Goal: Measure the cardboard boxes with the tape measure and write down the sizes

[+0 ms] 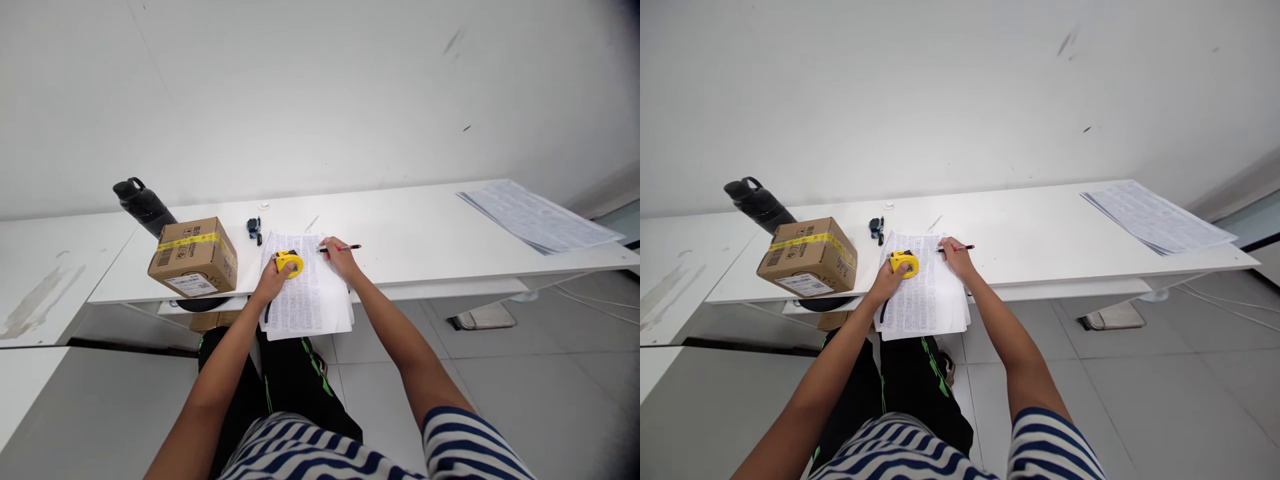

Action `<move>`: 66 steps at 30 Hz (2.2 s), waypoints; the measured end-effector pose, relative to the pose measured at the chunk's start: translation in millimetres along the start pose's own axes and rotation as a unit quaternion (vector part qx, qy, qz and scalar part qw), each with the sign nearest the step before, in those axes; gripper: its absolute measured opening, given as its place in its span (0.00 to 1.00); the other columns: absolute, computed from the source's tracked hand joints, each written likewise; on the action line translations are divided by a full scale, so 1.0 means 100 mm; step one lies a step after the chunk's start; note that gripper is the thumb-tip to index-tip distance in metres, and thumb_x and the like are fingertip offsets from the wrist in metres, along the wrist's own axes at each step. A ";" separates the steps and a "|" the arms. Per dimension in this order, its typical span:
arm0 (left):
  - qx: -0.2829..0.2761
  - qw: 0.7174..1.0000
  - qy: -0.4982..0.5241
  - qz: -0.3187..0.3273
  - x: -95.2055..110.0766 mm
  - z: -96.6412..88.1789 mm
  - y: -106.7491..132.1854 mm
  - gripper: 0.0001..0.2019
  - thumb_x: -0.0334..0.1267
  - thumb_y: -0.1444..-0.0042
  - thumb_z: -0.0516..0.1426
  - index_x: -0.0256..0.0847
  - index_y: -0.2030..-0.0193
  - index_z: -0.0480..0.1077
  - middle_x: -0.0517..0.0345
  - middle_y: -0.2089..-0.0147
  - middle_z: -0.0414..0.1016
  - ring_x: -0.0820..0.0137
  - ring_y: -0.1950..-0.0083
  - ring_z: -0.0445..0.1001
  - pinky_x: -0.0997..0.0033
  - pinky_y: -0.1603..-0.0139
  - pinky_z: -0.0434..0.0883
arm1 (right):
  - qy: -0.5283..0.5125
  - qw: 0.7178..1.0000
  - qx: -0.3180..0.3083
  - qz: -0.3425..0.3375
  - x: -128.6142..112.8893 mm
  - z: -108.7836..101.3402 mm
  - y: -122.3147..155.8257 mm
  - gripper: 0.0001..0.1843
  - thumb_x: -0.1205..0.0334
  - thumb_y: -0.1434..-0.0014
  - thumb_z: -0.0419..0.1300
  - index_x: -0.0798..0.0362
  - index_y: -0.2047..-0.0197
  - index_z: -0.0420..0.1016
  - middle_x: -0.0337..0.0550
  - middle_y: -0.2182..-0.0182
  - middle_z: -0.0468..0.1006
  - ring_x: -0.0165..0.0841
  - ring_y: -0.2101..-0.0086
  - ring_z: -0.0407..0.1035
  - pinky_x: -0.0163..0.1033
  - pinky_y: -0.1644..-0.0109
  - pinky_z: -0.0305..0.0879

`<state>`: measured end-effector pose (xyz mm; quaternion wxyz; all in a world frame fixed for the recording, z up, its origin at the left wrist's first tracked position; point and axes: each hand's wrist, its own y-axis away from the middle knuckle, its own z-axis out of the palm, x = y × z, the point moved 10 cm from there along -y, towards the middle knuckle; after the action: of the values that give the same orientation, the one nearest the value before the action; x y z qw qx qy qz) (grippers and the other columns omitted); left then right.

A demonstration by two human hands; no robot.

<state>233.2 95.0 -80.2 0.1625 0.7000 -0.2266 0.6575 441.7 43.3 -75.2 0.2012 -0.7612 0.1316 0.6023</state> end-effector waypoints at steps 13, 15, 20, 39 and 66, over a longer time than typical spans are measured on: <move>0.007 1.000 0.008 -0.002 -0.09 0.00 -0.02 0.29 0.57 0.47 0.61 0.37 0.47 0.67 0.46 0.49 0.77 0.62 0.51 0.77 0.59 0.46 0.73 | 0.059 0.998 0.028 0.017 0.00 -0.02 0.02 0.20 0.49 0.44 0.56 0.49 0.82 0.61 0.39 0.76 0.74 0.32 0.72 0.64 0.39 0.64 0.60; 0.007 1.000 0.005 0.000 -0.09 -0.01 -0.01 0.29 0.57 0.47 0.61 0.37 0.47 0.67 0.46 0.49 0.77 0.62 0.51 0.77 0.59 0.46 0.73 | 0.055 0.998 0.033 0.021 -0.01 -0.04 0.03 0.19 0.49 0.44 0.56 0.49 0.81 0.61 0.40 0.77 0.74 0.33 0.72 0.63 0.39 0.65 0.60; 0.005 1.000 0.006 -0.006 -0.08 -0.01 0.01 0.30 0.57 0.47 0.62 0.36 0.46 0.67 0.44 0.48 0.76 0.61 0.49 0.76 0.58 0.46 0.73 | 0.055 0.997 0.042 0.021 -0.03 -0.05 0.04 0.18 0.48 0.44 0.55 0.50 0.80 0.66 0.38 0.79 0.71 0.33 0.72 0.64 0.39 0.64 0.60; 0.009 1.000 0.026 0.004 -0.09 0.00 -0.01 0.28 0.56 0.46 0.61 0.36 0.47 0.67 0.45 0.49 0.77 0.62 0.50 0.76 0.60 0.46 0.72 | 0.067 0.996 0.058 0.018 -0.02 -0.10 0.09 0.20 0.47 0.41 0.53 0.50 0.78 0.68 0.39 0.75 0.73 0.35 0.68 0.66 0.40 0.59 0.61; 0.010 1.000 0.016 0.006 -0.02 0.00 0.01 0.29 0.58 0.47 0.62 0.36 0.48 0.68 0.46 0.50 0.77 0.61 0.50 0.76 0.58 0.45 0.71 | 0.052 0.994 0.099 -0.002 0.01 -0.17 0.08 0.21 0.49 0.42 0.54 0.50 0.82 0.61 0.34 0.81 0.66 0.30 0.74 0.60 0.38 0.64 0.57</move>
<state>233.0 94.2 -82.1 0.1555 0.6895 -0.2219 0.6717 453.4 28.2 -73.9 0.2695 -0.7684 0.1989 0.5453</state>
